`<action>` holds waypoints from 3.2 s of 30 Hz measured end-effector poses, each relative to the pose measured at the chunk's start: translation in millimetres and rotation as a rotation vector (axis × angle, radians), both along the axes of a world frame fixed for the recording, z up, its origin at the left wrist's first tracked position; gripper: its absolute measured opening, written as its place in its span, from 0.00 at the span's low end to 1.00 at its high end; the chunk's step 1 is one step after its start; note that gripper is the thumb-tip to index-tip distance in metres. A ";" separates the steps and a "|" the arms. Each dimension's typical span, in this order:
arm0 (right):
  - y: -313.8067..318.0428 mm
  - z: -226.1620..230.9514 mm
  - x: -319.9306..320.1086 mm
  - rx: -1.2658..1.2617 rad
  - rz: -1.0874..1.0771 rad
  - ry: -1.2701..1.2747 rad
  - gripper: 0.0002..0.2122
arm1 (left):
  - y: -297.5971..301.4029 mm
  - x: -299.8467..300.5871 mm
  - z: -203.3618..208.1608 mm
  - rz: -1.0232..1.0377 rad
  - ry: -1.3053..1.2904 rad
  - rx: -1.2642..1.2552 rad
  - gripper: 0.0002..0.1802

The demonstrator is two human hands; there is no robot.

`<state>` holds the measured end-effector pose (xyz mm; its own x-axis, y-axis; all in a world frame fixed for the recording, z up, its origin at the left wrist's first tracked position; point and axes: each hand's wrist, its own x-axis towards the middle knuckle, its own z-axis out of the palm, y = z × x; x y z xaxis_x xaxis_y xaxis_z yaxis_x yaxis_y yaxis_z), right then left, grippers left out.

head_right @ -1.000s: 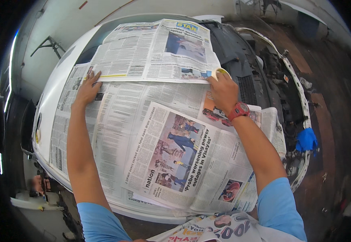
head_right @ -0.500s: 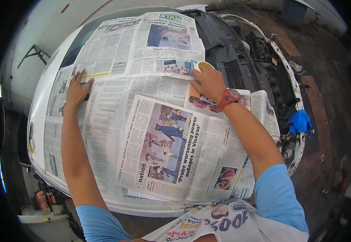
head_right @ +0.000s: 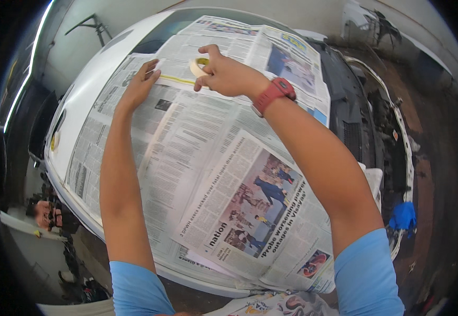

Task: The person covers the front of a white car with newspaper sheets and secures them using masking tape. The person places sheets over the hood and bumper, smooths them, and applies tape along edges and seams to hold the paper in place.

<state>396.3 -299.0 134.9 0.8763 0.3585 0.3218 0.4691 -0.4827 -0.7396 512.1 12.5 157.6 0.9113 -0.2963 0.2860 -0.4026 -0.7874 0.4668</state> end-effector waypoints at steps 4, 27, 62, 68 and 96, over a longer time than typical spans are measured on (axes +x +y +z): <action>61.8 13.8 42.0 -0.032 0.037 0.014 0.37 | 27.2 4.9 -2.5 -0.103 0.084 -0.239 0.30; 12.4 -46.8 14.0 -0.502 -0.424 -0.375 0.13 | 20.3 32.0 10.2 0.186 -0.039 0.056 0.16; 24.1 -12.7 2.7 -0.493 -0.149 0.166 0.16 | -99.1 -123.3 -83.8 -0.138 -0.085 0.814 0.36; -116.3 -60.8 -27.0 -0.520 -0.111 -0.045 0.17 | -102.5 -120.1 -74.6 -0.112 -0.038 0.839 0.37; -180.0 -83.3 -127.6 0.038 -0.205 0.432 0.17 | -227.5 -213.1 -154.2 -0.289 -0.264 0.780 0.42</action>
<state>268.8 -479.0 51.6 0.9842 0.1590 -0.0780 0.0125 -0.5017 -0.8649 299.0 -215.0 3.4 0.7023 -0.7053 0.0965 -0.6551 -0.6935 -0.2999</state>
